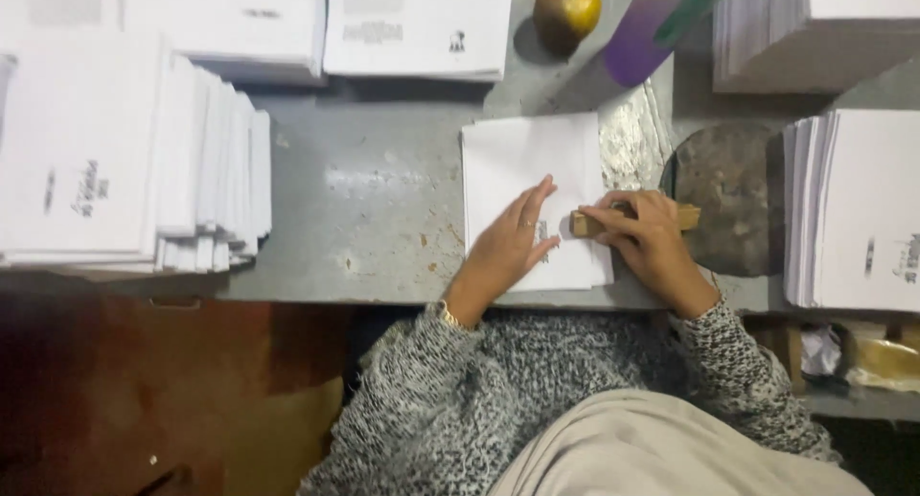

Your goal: Folding printed sheets of paper, creasing them with a wooden block, and organizing them into neat stacks on a workbench.

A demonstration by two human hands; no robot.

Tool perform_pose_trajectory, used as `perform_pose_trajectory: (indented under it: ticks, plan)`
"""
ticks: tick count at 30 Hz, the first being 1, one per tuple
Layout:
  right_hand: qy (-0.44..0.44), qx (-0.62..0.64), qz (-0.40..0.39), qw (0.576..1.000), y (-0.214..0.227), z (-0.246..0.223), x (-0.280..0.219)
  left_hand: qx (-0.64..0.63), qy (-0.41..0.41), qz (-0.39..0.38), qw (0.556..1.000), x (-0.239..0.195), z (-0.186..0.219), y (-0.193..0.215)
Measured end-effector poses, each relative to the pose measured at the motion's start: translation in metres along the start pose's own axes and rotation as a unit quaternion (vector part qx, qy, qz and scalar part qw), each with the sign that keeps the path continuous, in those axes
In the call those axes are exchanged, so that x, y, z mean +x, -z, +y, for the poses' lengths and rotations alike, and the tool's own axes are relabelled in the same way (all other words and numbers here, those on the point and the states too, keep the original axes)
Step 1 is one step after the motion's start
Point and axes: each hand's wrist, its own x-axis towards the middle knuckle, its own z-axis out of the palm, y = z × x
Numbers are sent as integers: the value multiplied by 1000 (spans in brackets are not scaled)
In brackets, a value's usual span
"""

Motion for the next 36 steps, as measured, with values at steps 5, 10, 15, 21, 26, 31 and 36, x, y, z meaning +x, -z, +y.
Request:
perform_pose_trajectory:
  ticks: [5,10,15,21,26,31,36]
  plan:
    - [3,-58,44,997,-22,42,36,15,5,4,1000,-2,-7,-6]
    - [-1,-82,114,990,-36,70,90,30,-1,0,1000,-2,-5,-6]
    - [-83,-117,154,978,-43,83,130,34,-4,-1,999,-2,1,-1]
    - [-84,-133,196,968,-19,5,83,61,-54,69,994,-10,-6,-10]
    - [-72,-52,149,985,-28,-67,36,-93,68,260,959,-37,13,3]
    - [-103,-8,44,994,-32,-83,-1,-189,327,170,910,-121,28,55]
    - [-118,50,-104,986,-41,-122,-26,-155,559,-33,814,-179,14,27]
